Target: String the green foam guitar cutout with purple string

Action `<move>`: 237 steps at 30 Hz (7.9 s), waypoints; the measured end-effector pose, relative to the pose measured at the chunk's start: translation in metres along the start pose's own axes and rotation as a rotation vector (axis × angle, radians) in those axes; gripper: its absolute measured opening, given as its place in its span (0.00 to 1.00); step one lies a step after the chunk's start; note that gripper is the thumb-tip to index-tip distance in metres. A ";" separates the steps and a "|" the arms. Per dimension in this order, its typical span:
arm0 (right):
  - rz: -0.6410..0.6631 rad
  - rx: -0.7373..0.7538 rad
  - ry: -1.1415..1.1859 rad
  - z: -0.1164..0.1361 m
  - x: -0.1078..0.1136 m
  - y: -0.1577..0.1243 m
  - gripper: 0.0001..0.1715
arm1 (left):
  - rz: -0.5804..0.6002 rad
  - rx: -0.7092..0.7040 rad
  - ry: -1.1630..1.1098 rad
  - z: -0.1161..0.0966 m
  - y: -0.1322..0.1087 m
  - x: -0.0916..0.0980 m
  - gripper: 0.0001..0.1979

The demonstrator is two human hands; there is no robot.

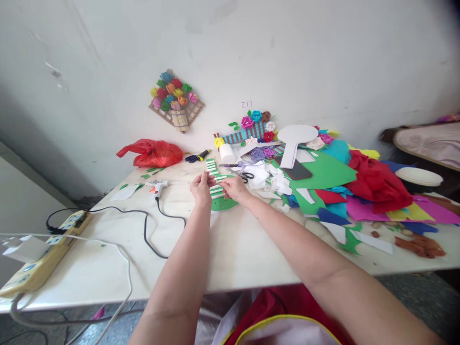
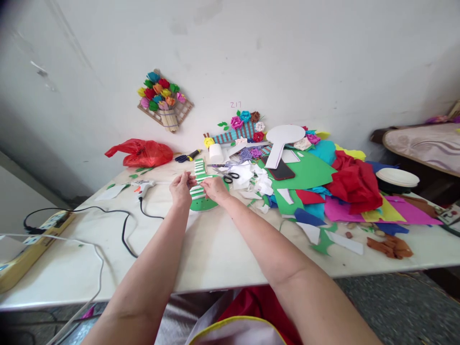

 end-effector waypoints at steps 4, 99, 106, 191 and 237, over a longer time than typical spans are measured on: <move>-0.026 0.038 -0.085 0.008 0.003 -0.002 0.16 | -0.023 0.005 -0.010 0.000 -0.001 0.001 0.16; 0.067 -0.271 0.615 -0.021 -0.004 -0.004 0.20 | 0.150 0.213 0.053 0.021 -0.002 -0.009 0.15; 0.088 -0.246 0.569 -0.019 -0.004 -0.004 0.16 | 0.163 0.203 0.053 0.022 0.000 -0.007 0.16; 0.395 -0.467 1.080 -0.007 -0.017 -0.010 0.08 | 0.287 0.211 -0.074 0.015 -0.006 -0.020 0.12; 0.376 -0.452 1.023 -0.016 -0.025 -0.008 0.17 | 0.251 0.190 0.012 0.016 0.001 -0.013 0.13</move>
Point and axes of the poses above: each hand's wrist, its own y-axis towards the middle knuckle, its own x-axis out of the back of the hand, z = x × y, the point moved 7 cm from there along y, towards the middle knuckle, and after that the axes turned 10 degrees about -y, right-handed, at the moved point
